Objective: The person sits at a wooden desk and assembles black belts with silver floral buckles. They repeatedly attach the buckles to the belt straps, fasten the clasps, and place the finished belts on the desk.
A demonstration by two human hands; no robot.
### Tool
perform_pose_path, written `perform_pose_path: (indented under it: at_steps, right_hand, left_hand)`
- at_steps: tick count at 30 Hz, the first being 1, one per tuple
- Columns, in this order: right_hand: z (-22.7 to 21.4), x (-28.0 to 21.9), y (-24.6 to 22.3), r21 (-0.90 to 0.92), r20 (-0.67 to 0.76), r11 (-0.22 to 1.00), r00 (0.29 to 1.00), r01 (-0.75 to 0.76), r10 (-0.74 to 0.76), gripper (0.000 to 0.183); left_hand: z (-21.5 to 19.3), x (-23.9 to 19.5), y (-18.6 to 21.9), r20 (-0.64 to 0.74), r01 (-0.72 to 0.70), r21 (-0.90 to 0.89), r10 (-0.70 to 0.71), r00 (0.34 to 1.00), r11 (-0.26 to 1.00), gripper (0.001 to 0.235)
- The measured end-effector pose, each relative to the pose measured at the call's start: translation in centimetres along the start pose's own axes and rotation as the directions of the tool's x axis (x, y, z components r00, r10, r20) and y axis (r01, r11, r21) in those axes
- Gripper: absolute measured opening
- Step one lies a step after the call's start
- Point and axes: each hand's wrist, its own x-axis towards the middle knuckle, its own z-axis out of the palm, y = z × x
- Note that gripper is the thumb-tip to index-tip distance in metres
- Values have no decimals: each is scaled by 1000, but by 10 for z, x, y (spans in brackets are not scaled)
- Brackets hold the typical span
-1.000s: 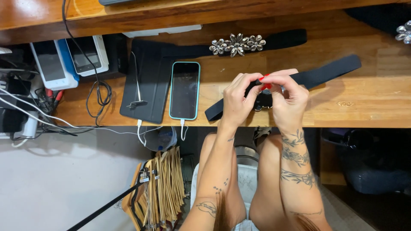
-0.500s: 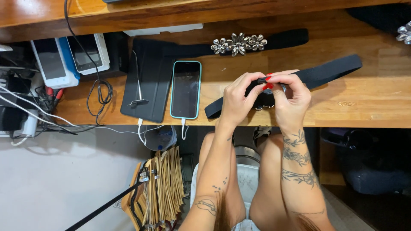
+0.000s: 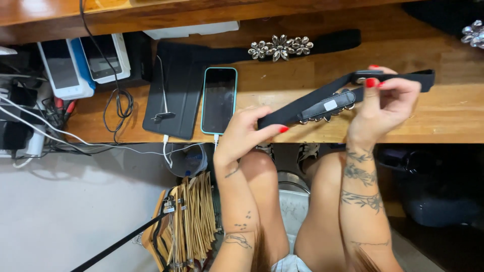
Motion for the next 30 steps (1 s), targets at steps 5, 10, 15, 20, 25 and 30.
perform_pose_path:
  at_steps: [5, 10, 15, 20, 25, 30]
  right_hand:
    - [-2, 2, 8, 30, 97, 999, 995, 12, -15, 18]
    - [12, -15, -4, -148, 467, 987, 877, -54, 118, 62]
    - [29, -48, -19, -100, 769, 916, 554, -388, 318, 72]
    - [37, -28, -108, -416, 909, 672, -263, -613, 323, 105]
    - [-19, -19, -62, -396, 876, 752, 29, -527, 481, 38]
    - [-60, 11, 1, -392, 810, 892, 376, -223, 450, 9]
  left_hand:
    - [29, 0, 21, -177, -255, -818, 195, 965, 516, 16]
    - [14, 9, 98, -431, -448, -891, 178, 885, 70, 25]
    - [-37, -5, 106, -583, -597, -797, -140, 800, -89, 29]
    - [-106, -37, 69, -937, -871, -306, -281, 206, 384, 33]
    - [-115, -57, -10, -859, -769, -425, -481, 177, 478, 37]
    - [-69, -38, -65, -761, -700, -627, -463, 455, 342, 31]
